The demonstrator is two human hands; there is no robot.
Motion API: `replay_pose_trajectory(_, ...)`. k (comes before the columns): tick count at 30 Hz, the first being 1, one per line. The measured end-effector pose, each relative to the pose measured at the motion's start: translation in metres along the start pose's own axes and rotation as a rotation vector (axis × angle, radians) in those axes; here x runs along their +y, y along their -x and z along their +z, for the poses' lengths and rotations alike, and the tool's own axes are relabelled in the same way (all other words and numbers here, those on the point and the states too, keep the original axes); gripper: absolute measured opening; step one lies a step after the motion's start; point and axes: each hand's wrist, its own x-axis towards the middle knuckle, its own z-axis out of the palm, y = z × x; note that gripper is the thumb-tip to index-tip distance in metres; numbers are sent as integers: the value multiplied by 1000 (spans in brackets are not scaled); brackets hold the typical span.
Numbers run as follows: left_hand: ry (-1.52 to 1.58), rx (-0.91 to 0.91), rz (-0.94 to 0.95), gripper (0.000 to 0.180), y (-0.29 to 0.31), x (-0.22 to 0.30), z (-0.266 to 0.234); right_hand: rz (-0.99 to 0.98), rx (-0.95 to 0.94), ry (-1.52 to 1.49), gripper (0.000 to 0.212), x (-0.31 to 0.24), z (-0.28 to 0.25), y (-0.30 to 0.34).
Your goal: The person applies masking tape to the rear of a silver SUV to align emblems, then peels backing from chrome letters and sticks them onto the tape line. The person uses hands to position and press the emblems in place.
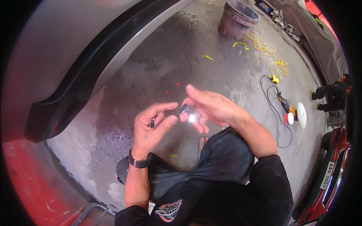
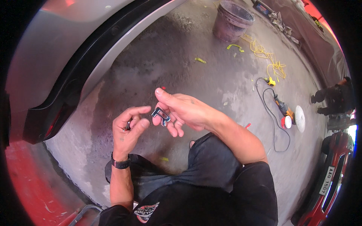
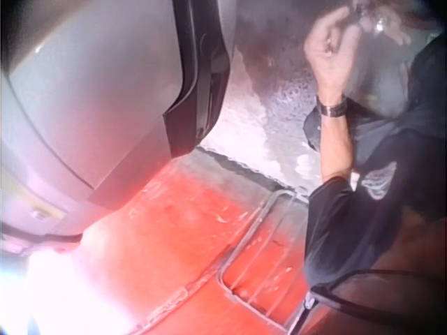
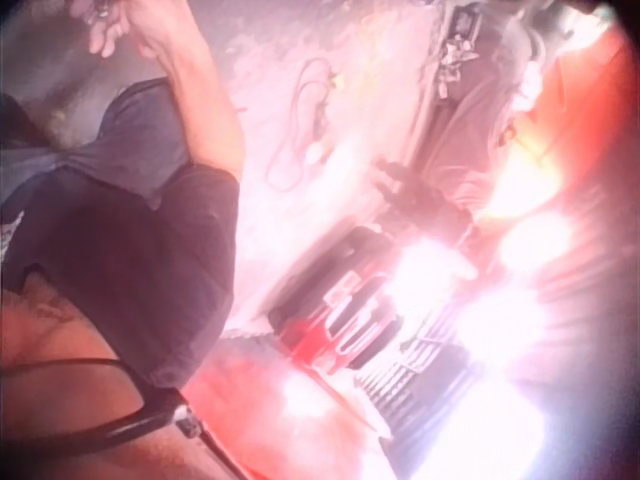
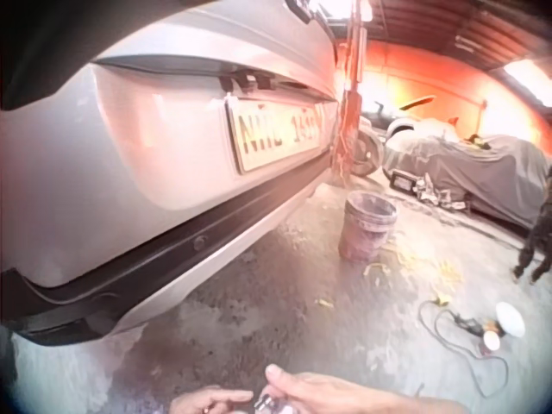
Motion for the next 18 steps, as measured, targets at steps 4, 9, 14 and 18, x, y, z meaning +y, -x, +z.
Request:
replay_pose_trajectory(4, 9, -160, -77, 54, -1, 9, 2, 60, -31, 169, 90, 6, -3, -2)
replay_pose_trajectory(9, -138, -180, 81, 48, -1, 7, -1, 19, 13, 237, 95, 5, 11, 1)
replay_pose_trajectory(14, -180, -153, 93, 41, 1, 9, 0, 92, -2, 449, 100, 5, 6, 1)
replay_pose_trajectory(18, -201, -106, 77, 33, 0, 15, 6, 33, -31, 471, 101, 7, 5, 2)
